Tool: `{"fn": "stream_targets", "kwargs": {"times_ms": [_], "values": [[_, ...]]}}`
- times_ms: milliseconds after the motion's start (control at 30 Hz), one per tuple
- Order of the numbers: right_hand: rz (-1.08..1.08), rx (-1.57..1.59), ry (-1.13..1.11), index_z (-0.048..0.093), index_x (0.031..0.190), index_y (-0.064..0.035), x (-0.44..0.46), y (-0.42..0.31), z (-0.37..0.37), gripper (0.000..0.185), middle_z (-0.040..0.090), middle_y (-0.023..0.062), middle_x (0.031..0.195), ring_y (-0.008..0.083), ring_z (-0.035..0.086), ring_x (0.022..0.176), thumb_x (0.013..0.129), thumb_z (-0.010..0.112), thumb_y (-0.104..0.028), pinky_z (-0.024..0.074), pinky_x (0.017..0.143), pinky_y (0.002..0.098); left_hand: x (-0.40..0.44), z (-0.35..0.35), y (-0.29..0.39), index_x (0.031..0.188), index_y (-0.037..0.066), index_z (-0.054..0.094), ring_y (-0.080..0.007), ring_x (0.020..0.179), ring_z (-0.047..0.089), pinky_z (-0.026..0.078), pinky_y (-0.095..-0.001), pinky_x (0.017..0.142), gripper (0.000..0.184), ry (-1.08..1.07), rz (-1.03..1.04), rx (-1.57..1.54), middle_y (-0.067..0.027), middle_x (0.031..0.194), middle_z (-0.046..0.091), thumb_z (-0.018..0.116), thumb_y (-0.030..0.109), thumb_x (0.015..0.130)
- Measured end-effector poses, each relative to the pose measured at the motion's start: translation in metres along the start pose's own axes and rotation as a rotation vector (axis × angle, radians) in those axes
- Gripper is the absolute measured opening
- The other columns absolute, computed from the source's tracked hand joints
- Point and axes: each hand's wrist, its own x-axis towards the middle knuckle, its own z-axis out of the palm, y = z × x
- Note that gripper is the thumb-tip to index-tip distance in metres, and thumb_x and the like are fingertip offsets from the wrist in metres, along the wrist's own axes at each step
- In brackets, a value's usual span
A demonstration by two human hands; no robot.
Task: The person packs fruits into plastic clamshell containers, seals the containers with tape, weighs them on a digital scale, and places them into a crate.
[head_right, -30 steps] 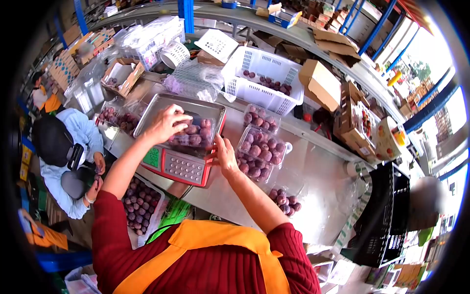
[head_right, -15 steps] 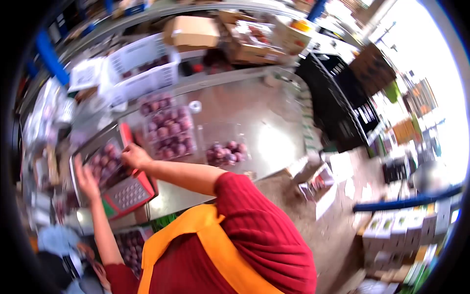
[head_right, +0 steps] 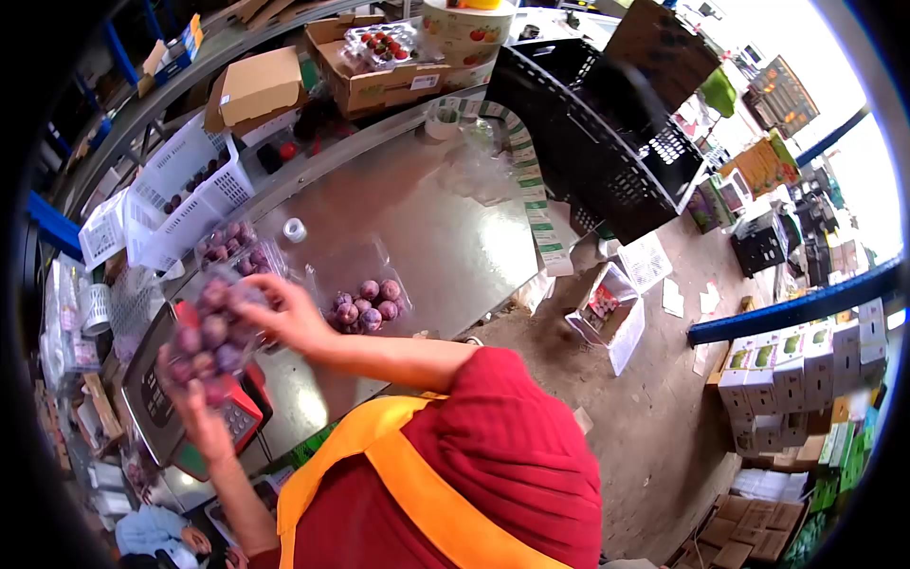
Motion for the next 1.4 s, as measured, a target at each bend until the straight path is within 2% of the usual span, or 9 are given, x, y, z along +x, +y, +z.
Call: {"fn": "stream_targets", "kwargs": {"times_ms": [133,300,433,500,700,867,1033,1300,1400], "values": [[0.194,-0.151,0.302,0.059,0.127,-0.0027,-0.059,-0.052,-0.154,0.051,0.067,0.0062,0.102,0.0129,0.065,0.086,0.089,0.071,-0.034,0.0538,0.059,0.0246,-0.027,0.144,-0.033,0.147,0.003,0.025,-0.0224,0.131,0.037,0.028,-0.0387,0.112,0.071,-0.317,-0.195,-0.192,-0.0107,0.141,0.036,0.062,0.020,0.089],[0.372,-0.179,0.621,0.061,0.127,-0.0035,-0.126,-0.065,-0.334,0.044,0.068,0.0053,0.106,0.0098,0.058,0.059,0.091,0.068,-0.028,0.0493,0.053,0.0226,-0.056,0.302,-0.107,0.146,0.008,0.023,-0.0181,0.131,0.037,0.032,-0.0376,0.111,0.067,-0.600,-0.574,-0.547,-0.0075,0.139,0.039,0.065,0.021,0.095],[0.385,-0.298,0.523,0.062,0.125,-0.0029,-0.122,-0.046,-0.427,0.043,0.068,0.0058,0.109,0.0114,0.063,0.086,0.091,0.069,-0.028,0.0538,0.061,0.0246,-0.080,0.370,-0.163,0.143,0.009,0.028,-0.0167,0.114,0.053,0.046,-0.0338,0.099,0.056,-0.369,-0.846,-0.482,-0.0062,0.126,0.051,0.061,0.012,0.097],[0.364,-0.317,0.528,0.060,0.126,-0.0007,-0.104,-0.051,-0.426,0.048,0.065,0.0095,0.112,0.0166,0.063,0.096,0.090,0.071,-0.030,0.0565,0.067,0.0298,-0.084,0.378,-0.172,0.139,0.011,0.035,-0.0156,0.110,0.058,0.050,-0.0349,0.094,0.049,-0.306,-0.823,-0.462,-0.0061,0.124,0.054,0.060,0.010,0.097],[0.439,-0.419,0.287,0.060,0.126,-0.0023,-0.067,-0.052,-0.423,0.043,0.067,0.0081,0.093,0.0126,0.063,0.066,0.093,0.068,-0.029,0.0527,0.057,0.0259,-0.078,0.363,-0.167,0.132,0.010,0.047,-0.0169,0.112,0.057,0.053,-0.0349,0.092,0.038,-0.230,-0.734,-0.174,-0.0042,0.118,0.057,0.060,0.012,0.096],[-0.017,-0.627,0.680,0.065,0.110,-0.0006,-0.085,-0.054,-0.484,0.023,0.069,0.0087,0.085,0.0142,0.062,0.071,0.092,0.062,-0.015,0.0510,0.066,0.0295,-0.084,0.351,-0.146,0.138,-0.001,0.033,-0.0258,0.112,0.059,0.054,-0.0384,0.091,0.049,-0.326,-0.876,-0.224,-0.0171,0.131,0.047,0.057,0.013,0.098],[-0.206,-0.868,1.170,0.064,0.104,-0.0025,-0.134,-0.102,-0.583,0.019,0.070,0.0115,0.086,0.0197,0.066,0.073,0.090,0.063,-0.015,0.0522,0.068,0.0322,-0.069,0.327,-0.105,0.133,0.001,0.044,-0.0213,0.099,0.063,0.054,-0.0346,0.086,0.038,-0.480,-0.865,-0.252,-0.0135,0.123,0.055,0.055,0.016,0.100],[0.125,-1.108,1.099,0.066,0.100,0.0013,-0.203,-0.084,-0.564,0.026,0.070,0.0116,0.084,0.0163,0.068,0.077,0.089,0.064,-0.022,0.0522,0.069,0.0309,-0.050,0.323,-0.094,0.123,0.003,0.055,-0.0126,0.092,0.062,0.052,-0.0273,0.081,0.027,-0.703,-0.706,-0.157,-0.0067,0.112,0.063,0.054,0.018,0.101],[0.005,-0.963,1.136,0.066,0.101,-0.0027,-0.196,-0.083,-0.528,0.020,0.070,0.0116,0.086,0.0220,0.068,0.076,0.089,0.064,-0.019,0.0529,0.070,0.0351,-0.041,0.339,-0.095,0.121,0.003,0.055,-0.0125,0.091,0.062,0.052,-0.0274,0.082,0.026,-0.690,-0.663,-0.186,-0.0065,0.110,0.064,0.054,0.019,0.101]]}}
